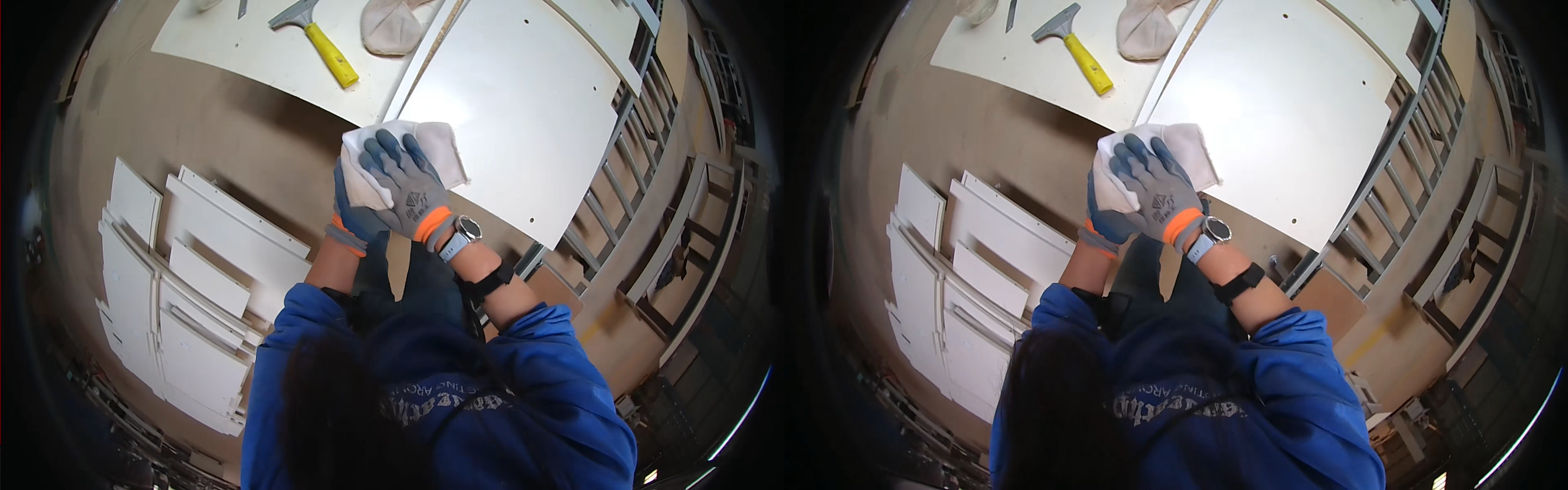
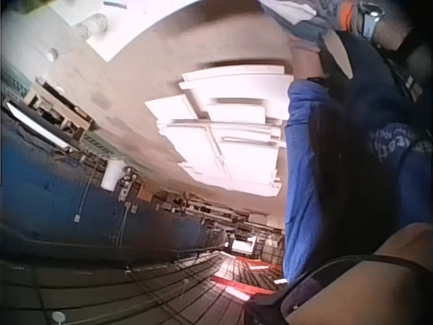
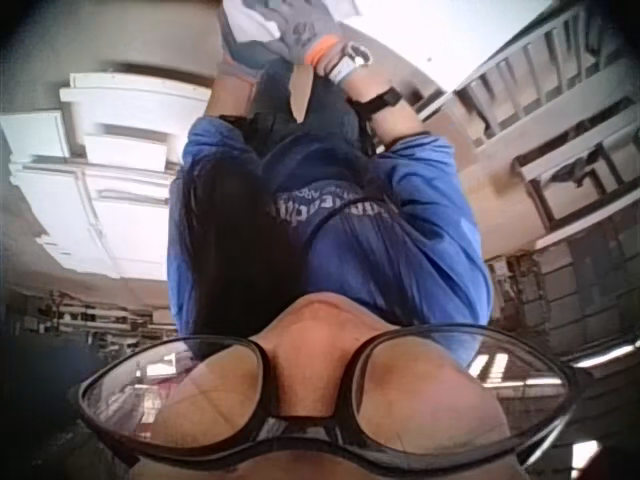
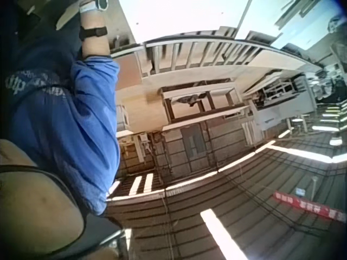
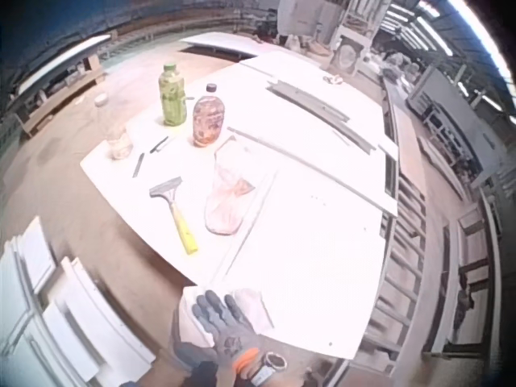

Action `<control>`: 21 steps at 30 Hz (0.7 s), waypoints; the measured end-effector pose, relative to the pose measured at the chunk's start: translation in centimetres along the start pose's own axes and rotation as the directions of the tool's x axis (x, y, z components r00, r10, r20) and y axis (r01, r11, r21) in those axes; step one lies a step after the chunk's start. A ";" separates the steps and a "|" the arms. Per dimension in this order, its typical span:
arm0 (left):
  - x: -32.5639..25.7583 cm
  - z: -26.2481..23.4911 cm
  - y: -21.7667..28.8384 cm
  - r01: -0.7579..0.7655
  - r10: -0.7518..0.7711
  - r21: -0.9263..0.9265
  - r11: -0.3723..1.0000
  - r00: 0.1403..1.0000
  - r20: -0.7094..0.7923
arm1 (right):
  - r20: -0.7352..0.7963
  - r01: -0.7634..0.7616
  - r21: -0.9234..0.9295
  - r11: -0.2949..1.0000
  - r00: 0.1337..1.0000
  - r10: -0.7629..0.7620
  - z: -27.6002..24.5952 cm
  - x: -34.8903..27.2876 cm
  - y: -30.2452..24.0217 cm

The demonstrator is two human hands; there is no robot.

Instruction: Cleaning a white wood panel with a cloth and liquid, then scraping the edge, marking a piece of wood with a marker, and stacking panels.

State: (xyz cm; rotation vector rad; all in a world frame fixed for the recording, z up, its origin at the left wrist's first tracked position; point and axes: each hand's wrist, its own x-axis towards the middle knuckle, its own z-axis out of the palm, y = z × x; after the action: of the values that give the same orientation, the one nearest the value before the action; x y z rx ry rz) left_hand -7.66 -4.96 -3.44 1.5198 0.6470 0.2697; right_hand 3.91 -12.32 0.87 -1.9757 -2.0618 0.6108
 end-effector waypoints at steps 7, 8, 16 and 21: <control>2.1 1.1 2.7 0.434 -0.491 -0.802 0.410 0.846 0.207 | -0.121 -0.690 -0.202 0.695 0.721 0.682 -0.4 -16.3 4.7; 3.1 1.3 1.5 0.535 -0.602 -0.730 0.426 0.770 0.213 | -0.243 -0.717 -0.170 0.676 0.695 0.676 0.6 -16.3 4.4; 4.2 -1.5 -8.7 0.470 -0.435 -0.182 0.864 0.878 0.203 | -0.429 -0.379 0.067 0.923 0.824 0.370 2.3 -4.9 0.2; 3.1 0.7 1.2 0.504 -0.542 -0.564 0.654 0.833 0.116 | -0.583 -0.764 0.126 0.633 0.459 0.671 2.9 -18.5 5.3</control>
State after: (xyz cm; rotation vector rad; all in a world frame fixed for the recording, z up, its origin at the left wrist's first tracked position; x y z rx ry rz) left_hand -4.51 -3.72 -3.02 0.6885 0.9310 0.0500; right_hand 8.71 -31.03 -1.68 -2.6722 -0.8414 -0.0999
